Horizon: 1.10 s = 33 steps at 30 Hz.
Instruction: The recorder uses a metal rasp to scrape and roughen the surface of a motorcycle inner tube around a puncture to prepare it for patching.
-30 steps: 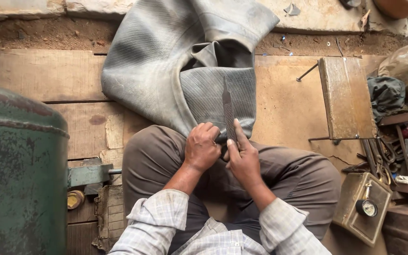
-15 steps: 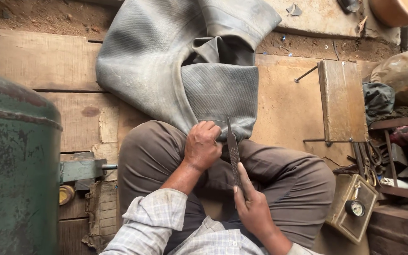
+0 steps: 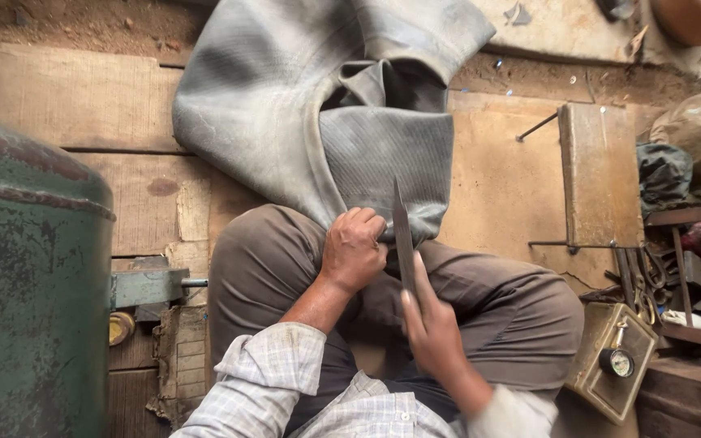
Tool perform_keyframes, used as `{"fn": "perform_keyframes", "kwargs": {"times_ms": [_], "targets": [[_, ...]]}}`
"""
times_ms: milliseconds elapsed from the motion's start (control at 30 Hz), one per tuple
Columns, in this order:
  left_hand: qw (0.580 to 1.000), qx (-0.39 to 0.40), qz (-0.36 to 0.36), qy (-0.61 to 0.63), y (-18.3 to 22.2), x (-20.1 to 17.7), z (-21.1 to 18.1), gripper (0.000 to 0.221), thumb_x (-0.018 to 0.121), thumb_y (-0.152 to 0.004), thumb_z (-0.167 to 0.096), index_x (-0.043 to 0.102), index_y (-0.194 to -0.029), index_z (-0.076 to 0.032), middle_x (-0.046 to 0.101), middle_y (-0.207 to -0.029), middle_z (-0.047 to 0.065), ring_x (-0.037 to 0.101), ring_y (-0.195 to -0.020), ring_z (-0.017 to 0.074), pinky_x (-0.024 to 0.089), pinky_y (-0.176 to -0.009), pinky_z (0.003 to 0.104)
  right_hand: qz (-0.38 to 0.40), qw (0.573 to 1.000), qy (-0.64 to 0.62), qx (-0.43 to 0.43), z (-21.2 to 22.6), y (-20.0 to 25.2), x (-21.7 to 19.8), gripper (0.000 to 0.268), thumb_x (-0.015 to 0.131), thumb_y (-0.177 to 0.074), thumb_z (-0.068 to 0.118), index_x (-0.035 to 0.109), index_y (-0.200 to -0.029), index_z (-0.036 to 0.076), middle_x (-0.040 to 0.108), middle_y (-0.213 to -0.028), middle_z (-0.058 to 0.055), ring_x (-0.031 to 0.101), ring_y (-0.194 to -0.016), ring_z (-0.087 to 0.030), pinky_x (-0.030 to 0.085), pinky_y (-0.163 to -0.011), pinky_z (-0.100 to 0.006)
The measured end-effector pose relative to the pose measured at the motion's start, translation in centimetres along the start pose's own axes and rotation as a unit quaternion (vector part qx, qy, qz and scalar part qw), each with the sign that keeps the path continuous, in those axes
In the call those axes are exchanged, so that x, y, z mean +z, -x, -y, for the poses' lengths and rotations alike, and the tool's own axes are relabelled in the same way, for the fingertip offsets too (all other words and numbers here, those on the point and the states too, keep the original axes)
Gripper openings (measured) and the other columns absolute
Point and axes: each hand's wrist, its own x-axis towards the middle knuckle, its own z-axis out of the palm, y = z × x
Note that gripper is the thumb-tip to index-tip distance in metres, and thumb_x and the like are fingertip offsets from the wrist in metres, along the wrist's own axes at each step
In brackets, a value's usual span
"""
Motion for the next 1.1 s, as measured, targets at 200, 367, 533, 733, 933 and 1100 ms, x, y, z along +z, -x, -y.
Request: {"fn": "perform_keyframes", "kwargs": {"times_ms": [200,367,533,733,933,1100], "targets": [[1.0,0.024,-0.016,0.0,-0.2,-0.2,-0.3,0.019,0.071,-0.065,-0.002,0.054,-0.069,-0.006,0.056,-0.077,0.008,0.058,-0.08,0.03,0.047,-0.073,0.045,0.001,0.999,-0.046,0.028,0.7,-1.3,-0.1,0.064,0.053,-0.1,0.012,0.032,-0.16,0.012,0.046,-0.057,-0.002,0.046,-0.047,-0.009,0.045,-0.047,-0.03],[1.0,0.019,-0.004,-0.011,-0.2,0.1,0.0,0.016,0.07,-0.065,0.0,0.056,-0.069,-0.006,0.057,-0.076,0.006,0.059,-0.079,0.0281,0.048,-0.074,0.044,-0.022,0.997,-0.067,0.02,1.3,-7.6,0.6,0.061,0.052,-0.1,0.011,0.036,-0.16,0.013,0.046,-0.059,0.001,0.045,-0.051,-0.006,0.043,-0.048,-0.029],[1.0,0.019,-0.009,-0.007,0.3,0.1,0.3,0.013,0.068,-0.066,0.001,0.058,-0.07,-0.006,0.057,-0.075,0.006,0.059,-0.078,0.0275,0.049,-0.073,0.043,-0.01,0.996,-0.082,0.023,1.4,-2.0,0.1,0.061,0.05,-0.101,0.012,0.034,-0.16,0.014,0.047,-0.061,0.003,0.045,-0.049,-0.006,0.043,-0.047,-0.028],[1.0,0.002,0.01,-0.012,0.1,0.3,-0.1,0.015,0.071,-0.066,0.0,0.058,-0.068,-0.006,0.056,-0.073,0.006,0.058,-0.075,0.0263,0.049,-0.073,0.043,0.005,1.0,-0.019,0.016,-1.6,1.3,-0.2,0.065,0.054,-0.098,0.012,0.03,-0.159,0.014,0.051,-0.051,0.001,0.052,-0.045,-0.006,0.048,-0.048,-0.027],[0.999,0.017,0.009,-0.027,0.2,0.2,0.1,0.016,0.073,-0.065,-0.001,0.059,-0.07,-0.006,0.057,-0.076,0.006,0.059,-0.078,0.0272,0.048,-0.073,0.044,-0.035,0.999,-0.003,-0.015,0.2,-7.0,0.8,0.061,0.056,-0.099,0.014,0.04,-0.159,0.013,0.046,-0.056,-0.011,0.045,-0.048,-0.015,0.046,-0.05,-0.035],[1.0,0.014,-0.009,-0.008,0.2,0.1,0.2,0.014,0.071,-0.064,0.0,0.061,-0.071,-0.006,0.059,-0.078,0.006,0.06,-0.08,0.0284,0.05,-0.076,0.044,-0.028,0.998,0.017,-0.053,0.6,-1.6,0.0,0.061,0.054,-0.1,0.014,0.036,-0.158,0.011,0.051,-0.061,-0.013,0.051,-0.047,-0.015,0.046,-0.05,-0.036]]}}
